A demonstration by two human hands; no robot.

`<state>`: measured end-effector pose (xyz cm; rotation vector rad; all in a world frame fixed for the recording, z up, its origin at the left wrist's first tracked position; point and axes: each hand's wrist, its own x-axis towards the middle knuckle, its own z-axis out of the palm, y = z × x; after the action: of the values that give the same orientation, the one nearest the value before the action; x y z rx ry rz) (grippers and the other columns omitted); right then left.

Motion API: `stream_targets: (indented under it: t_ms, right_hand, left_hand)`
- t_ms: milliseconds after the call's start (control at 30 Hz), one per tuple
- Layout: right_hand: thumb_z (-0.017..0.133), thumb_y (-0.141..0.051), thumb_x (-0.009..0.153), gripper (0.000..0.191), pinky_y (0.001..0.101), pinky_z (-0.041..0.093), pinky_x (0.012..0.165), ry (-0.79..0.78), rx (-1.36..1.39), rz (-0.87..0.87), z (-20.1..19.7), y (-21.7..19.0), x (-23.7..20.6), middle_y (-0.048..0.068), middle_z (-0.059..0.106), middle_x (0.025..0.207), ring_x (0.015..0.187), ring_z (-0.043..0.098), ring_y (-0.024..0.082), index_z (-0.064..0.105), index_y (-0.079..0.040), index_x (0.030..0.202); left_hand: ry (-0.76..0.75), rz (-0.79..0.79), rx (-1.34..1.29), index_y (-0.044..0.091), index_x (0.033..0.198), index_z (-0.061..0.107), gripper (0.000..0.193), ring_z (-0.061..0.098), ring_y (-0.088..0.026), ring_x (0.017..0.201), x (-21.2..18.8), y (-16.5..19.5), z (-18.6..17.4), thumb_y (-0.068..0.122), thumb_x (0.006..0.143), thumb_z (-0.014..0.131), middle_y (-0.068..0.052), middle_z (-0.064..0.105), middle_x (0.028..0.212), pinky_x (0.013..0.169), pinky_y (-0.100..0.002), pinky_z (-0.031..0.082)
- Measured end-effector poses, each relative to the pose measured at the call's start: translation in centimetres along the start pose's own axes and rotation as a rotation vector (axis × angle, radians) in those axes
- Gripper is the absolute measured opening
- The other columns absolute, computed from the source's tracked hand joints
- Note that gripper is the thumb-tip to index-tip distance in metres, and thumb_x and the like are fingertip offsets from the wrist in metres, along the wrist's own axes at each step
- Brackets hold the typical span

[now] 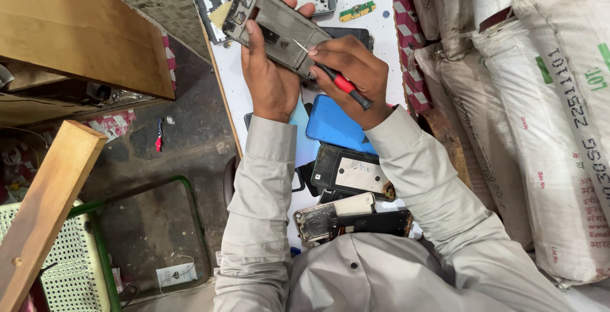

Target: The person uses a screwdriver to remove screws from the back of a disassembled mobile phone. The person holds the phone in one hand and turns the screwdriver with the other, working on the internal frame of the device.

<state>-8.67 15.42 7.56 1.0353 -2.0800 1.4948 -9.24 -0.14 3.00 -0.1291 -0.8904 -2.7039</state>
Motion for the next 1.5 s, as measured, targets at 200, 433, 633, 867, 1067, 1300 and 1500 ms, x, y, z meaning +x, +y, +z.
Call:
stream_targets:
  t_ms: [200,433,633,867,1067,1300,1500]
  right_hand:
    - [0.077,0.008,0.092,0.028,0.0365,0.058,0.098,-0.063,0.010,-0.069,-0.1,0.0,0.5,0.012,0.072,0.119,0.111,0.068,0.027,0.070,-0.003,0.117]
    - [0.076,0.010,0.090,0.025,0.0343,0.060,0.094,-0.015,-0.073,-0.055,0.4,0.5,0.3,0.009,0.072,0.117,0.107,0.070,0.025,0.068,-0.003,0.110]
    - [0.077,0.009,0.088,0.027,0.0358,0.059,0.093,-0.011,-0.141,-0.082,0.4,0.2,0.3,0.009,0.073,0.115,0.105,0.070,0.027,0.068,-0.004,0.110]
    - [0.076,0.007,0.090,0.021,0.0358,0.059,0.094,-0.004,-0.111,-0.026,0.2,-0.4,0.7,0.009,0.073,0.114,0.106,0.071,0.027,0.069,-0.003,0.108]
    - [0.076,0.006,0.087,0.021,0.0377,0.058,0.095,0.025,-0.140,-0.067,-0.3,-1.3,1.0,0.009,0.074,0.112,0.106,0.070,0.028,0.070,-0.003,0.105]
    - [0.076,0.002,0.084,0.020,0.0390,0.054,0.097,0.021,-0.128,-0.107,-0.8,-2.3,1.3,0.007,0.075,0.108,0.103,0.070,0.027,0.070,-0.005,0.102]
    - [0.075,0.001,0.082,0.022,0.0392,0.054,0.096,-0.031,-0.125,-0.130,-0.9,-2.8,1.0,0.007,0.074,0.111,0.104,0.069,0.028,0.069,-0.006,0.102]
  left_hand:
    - [-0.160,-0.009,-0.053,0.002,0.149,0.046,0.090,0.064,-0.028,0.126,-0.1,-0.3,-0.6,0.073,0.094,0.053,-0.015,0.064,0.134,0.111,-0.042,0.054]
    - [-0.138,-0.026,-0.131,0.000,0.149,0.047,0.094,0.064,-0.029,0.124,0.1,-0.8,-1.3,0.078,0.097,0.041,-0.015,0.064,0.131,0.112,-0.043,0.053]
    - [-0.096,-0.038,-0.152,-0.001,0.149,0.046,0.088,0.064,-0.028,0.123,0.0,-0.5,-0.9,0.074,0.103,0.038,-0.015,0.064,0.129,0.110,-0.042,0.053]
    - [-0.067,-0.053,-0.154,-0.001,0.152,0.045,0.088,0.063,-0.029,0.122,-0.1,-0.2,-0.6,0.072,0.103,0.039,-0.014,0.063,0.128,0.109,-0.042,0.052]
    - [-0.028,-0.084,-0.116,-0.002,0.151,0.044,0.093,0.061,-0.032,0.124,-0.1,0.2,0.4,0.075,0.098,0.039,-0.014,0.062,0.131,0.111,-0.045,0.051]
    - [0.022,-0.095,-0.064,-0.001,0.148,0.045,0.093,0.062,-0.032,0.122,-0.5,1.1,1.8,0.075,0.096,0.037,-0.015,0.062,0.127,0.107,-0.045,0.052]
    - [-0.009,-0.048,-0.061,-0.003,0.147,0.046,0.092,0.062,-0.032,0.119,-0.7,1.1,2.3,0.074,0.099,0.034,-0.016,0.063,0.126,0.106,-0.045,0.052]
